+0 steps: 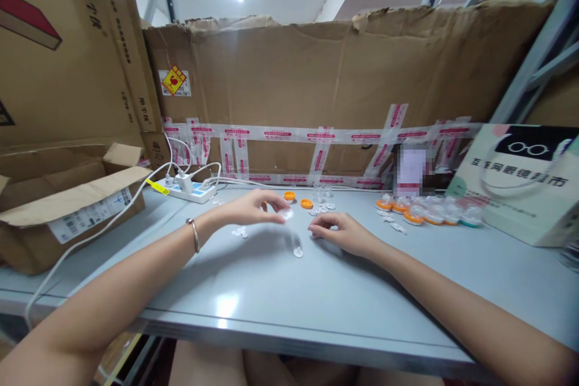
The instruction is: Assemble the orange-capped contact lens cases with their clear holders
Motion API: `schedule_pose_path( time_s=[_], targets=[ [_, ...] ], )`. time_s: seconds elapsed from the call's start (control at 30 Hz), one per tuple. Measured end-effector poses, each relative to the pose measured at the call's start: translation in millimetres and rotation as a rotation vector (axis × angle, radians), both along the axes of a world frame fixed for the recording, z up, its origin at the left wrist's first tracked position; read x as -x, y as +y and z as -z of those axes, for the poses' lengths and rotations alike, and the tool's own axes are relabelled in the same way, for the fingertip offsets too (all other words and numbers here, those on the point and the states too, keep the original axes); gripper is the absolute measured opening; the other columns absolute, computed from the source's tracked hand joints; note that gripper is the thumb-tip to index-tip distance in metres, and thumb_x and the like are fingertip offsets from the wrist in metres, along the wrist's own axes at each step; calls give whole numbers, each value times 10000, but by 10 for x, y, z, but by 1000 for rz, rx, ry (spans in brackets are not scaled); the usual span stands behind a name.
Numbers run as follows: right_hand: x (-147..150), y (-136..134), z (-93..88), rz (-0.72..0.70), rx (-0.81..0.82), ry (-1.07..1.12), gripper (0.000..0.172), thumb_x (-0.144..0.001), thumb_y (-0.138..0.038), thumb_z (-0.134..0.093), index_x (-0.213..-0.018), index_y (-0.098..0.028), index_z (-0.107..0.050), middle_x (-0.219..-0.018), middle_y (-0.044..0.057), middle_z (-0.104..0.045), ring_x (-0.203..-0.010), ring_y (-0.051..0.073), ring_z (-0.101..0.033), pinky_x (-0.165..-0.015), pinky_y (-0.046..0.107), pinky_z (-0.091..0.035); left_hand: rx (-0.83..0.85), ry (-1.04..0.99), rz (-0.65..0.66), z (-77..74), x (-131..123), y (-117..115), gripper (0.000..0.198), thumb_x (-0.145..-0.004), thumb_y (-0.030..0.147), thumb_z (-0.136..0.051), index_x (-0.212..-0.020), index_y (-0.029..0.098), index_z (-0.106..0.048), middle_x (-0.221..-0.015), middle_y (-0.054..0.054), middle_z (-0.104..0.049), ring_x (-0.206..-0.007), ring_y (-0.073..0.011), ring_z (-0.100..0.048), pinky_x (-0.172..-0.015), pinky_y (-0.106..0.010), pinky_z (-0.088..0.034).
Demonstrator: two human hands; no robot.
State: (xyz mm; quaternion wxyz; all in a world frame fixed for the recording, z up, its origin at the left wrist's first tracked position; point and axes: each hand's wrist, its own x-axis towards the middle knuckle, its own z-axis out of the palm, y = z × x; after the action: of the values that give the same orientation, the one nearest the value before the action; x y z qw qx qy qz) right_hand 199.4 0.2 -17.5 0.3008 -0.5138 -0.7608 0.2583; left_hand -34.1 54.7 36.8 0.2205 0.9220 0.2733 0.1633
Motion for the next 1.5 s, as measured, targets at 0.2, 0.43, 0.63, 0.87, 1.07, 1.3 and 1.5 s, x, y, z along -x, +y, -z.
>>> schedule_pose_path(
  time_s=[0.2, 0.43, 0.63, 0.87, 1.07, 1.3, 1.5],
  targets=[
    [-9, -14, 1, -32, -12, -21, 297, -774, -418, -485, -774, -170, -650, -759, 39, -669, -726, 169, -571, -694, 294, -429, 31, 26, 180, 211, -226, -263, 274, -718, 317, -622, -950, 170, -621, -928, -58, -630, -840, -153, -570, -760, -244, -431],
    [6, -32, -11, -80, 2, 2, 287, -771, -405, -498, -784, -160, -648, -750, 39, -657, -703, 154, -558, -677, 282, -421, 30, 115, 198, 333, -266, -237, 354, -683, 352, -652, -979, 162, -609, -920, -62, -603, -828, -153, -561, -741, -238, -431],
    [30, -77, -18, -88, 39, 6, 292, -768, -428, -508, -799, -169, -639, -780, 38, -638, -731, 155, -548, -685, 283, -410, 31, 175, 39, -111, 103, 12, 337, -712, 381, -606, -985, 184, -600, -1015, -50, -614, -909, -158, -556, -738, -222, -417],
    [137, -163, 13, -209, 29, -73, 454, -619, -483, -663, -966, -197, -594, -860, 32, -530, -763, 149, -500, -693, 274, -411, 52, 720, -272, -242, 835, 429, 183, -621, 198, -589, -779, 149, -668, -777, -35, -662, -671, -134, -563, -564, -184, -387],
    [168, -169, 49, -241, -6, -114, 378, -639, -442, -663, -931, -209, -605, -836, 25, -519, -757, 146, -483, -691, 270, -403, 126, 843, -278, -187, 867, 431, 197, -577, 198, -606, -756, 167, -683, -788, -30, -662, -667, -129, -539, -532, -167, -359],
    [188, -160, 68, -212, -20, -119, 286, -682, -385, -634, -893, -193, -610, -817, 22, -522, -746, 139, -494, -682, 266, -402, 165, 875, -265, -79, 825, 482, 166, -548, 191, -637, -704, 165, -686, -707, -20, -660, -615, -122, -526, -517, -181, -350],
    [189, -157, 81, -187, -30, -119, 279, -687, -375, -628, -900, -197, -609, -817, 21, -528, -739, 139, -496, -674, 268, -402, 202, 860, -255, -87, 868, 506, 147, -569, 206, -622, -695, 156, -680, -672, -19, -654, -598, -120, -525, -521, -189, -354]
  ],
)
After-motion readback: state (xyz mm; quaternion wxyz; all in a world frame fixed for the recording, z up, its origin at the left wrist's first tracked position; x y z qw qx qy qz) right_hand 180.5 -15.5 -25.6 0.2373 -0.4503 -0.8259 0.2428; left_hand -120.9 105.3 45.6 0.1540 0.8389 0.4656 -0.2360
